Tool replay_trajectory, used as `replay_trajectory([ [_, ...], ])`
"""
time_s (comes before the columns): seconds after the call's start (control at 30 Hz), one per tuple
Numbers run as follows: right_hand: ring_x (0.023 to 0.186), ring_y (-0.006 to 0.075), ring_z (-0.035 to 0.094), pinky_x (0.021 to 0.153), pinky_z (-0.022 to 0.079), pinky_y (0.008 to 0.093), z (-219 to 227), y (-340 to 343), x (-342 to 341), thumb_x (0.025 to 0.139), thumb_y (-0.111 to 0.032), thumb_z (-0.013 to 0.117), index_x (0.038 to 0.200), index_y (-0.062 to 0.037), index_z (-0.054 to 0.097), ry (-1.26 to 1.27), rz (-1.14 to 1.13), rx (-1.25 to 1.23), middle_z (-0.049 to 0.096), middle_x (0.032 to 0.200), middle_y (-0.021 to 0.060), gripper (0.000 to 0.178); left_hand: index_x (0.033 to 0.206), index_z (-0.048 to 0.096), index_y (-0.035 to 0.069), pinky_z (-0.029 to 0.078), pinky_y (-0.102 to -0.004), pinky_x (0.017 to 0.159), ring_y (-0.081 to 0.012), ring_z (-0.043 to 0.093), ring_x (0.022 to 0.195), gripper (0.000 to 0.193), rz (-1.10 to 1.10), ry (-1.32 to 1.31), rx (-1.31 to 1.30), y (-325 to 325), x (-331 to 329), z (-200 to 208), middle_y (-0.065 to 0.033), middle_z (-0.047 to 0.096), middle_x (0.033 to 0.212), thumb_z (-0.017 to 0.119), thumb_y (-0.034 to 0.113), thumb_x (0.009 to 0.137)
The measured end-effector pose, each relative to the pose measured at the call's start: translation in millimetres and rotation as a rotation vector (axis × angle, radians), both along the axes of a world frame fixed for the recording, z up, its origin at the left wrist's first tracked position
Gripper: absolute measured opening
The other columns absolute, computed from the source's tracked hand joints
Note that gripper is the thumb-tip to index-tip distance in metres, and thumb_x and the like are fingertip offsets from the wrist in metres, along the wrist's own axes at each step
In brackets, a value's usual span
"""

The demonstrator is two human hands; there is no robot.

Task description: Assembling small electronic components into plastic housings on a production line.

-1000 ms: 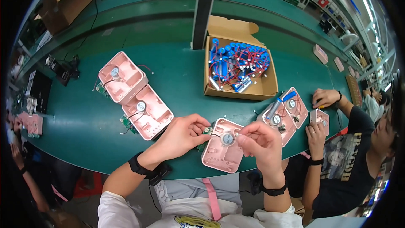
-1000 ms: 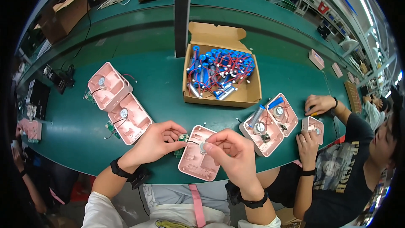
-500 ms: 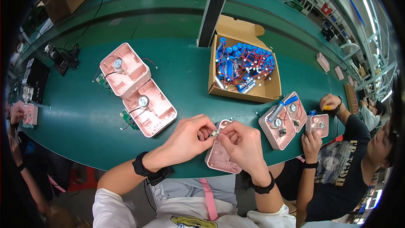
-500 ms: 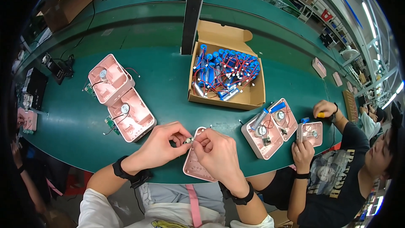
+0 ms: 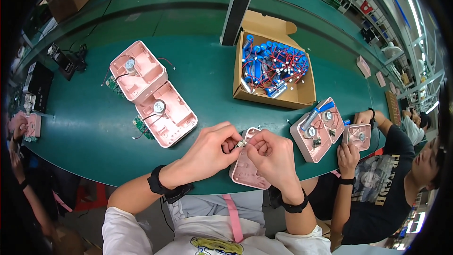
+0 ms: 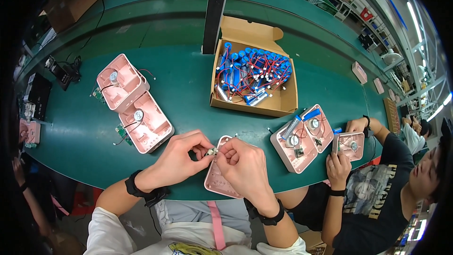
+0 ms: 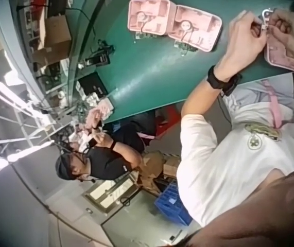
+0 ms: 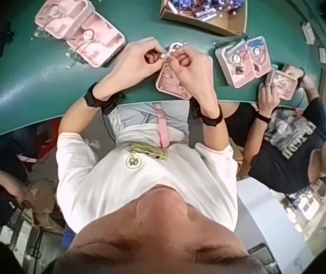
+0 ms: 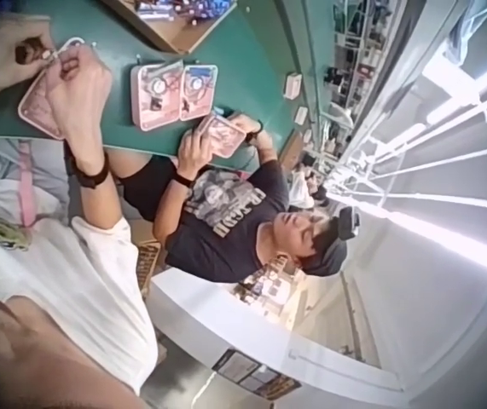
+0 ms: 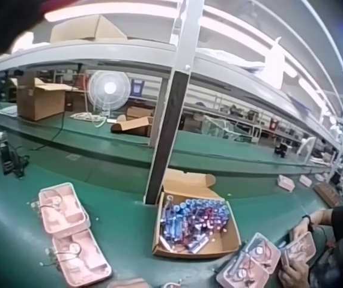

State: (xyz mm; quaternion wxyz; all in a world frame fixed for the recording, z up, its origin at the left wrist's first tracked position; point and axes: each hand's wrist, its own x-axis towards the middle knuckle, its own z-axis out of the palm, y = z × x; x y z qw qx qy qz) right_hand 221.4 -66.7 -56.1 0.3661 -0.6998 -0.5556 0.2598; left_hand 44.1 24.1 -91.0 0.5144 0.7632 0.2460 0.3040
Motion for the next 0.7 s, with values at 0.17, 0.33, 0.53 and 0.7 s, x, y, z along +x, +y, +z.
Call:
replay_trajectory([
  [0.17,0.061,0.0054,0.062,0.057,0.05,0.023,-1.0,-0.6,-1.4,0.086,0.002,0.077,0.089,0.006,0.072,0.003,0.001,0.021,0.071,0.072,0.0051,0.008,0.099,0.069,-0.004,0.056,-0.0296,0.07,-0.0174,0.068,0.076,0.016,0.0,0.037,0.043,-1.1,-0.6,2.2,-0.0099,0.067,0.09,0.079,-0.004,0.085],
  [0.33,0.061,0.0089,0.064,0.058,0.051,0.0248,-3.0,-0.4,-3.2,0.086,0.003,0.077,0.09,0.0064,0.071,-0.043,0.021,0.025,0.071,0.073,0.007,0.008,0.098,0.069,-0.004,0.056,-0.0308,0.07,-0.0193,0.068,0.076,0.016,-0.007,0.048,0.055,-1.4,-2.2,3.2,-0.0105,0.067,0.091,0.078,-0.005,0.085],
  [0.53,0.061,0.0137,0.066,0.058,0.051,0.0277,-3.4,-0.2,-3.8,0.085,0.004,0.077,0.09,0.0062,0.071,-0.102,0.029,0.04,0.071,0.074,0.01,0.008,0.099,0.069,-0.004,0.057,-0.0318,0.07,-0.0204,0.068,0.076,0.016,-0.029,0.033,0.039,-1.4,-2.9,5.9,-0.011,0.067,0.091,0.077,-0.004,0.085],
  [0.7,0.058,0.0178,0.064,0.056,0.051,0.0308,1.0,-0.9,-5.4,0.085,0.002,0.077,0.091,0.0044,0.072,-0.166,0.028,0.069,0.07,0.074,0.0112,0.009,0.098,0.067,-0.006,0.054,-0.0363,0.066,-0.0236,0.065,0.071,0.014,-0.03,-0.002,0.07,-1.0,0.5,4.5,-0.0136,0.063,0.089,0.075,-0.001,0.087],
])
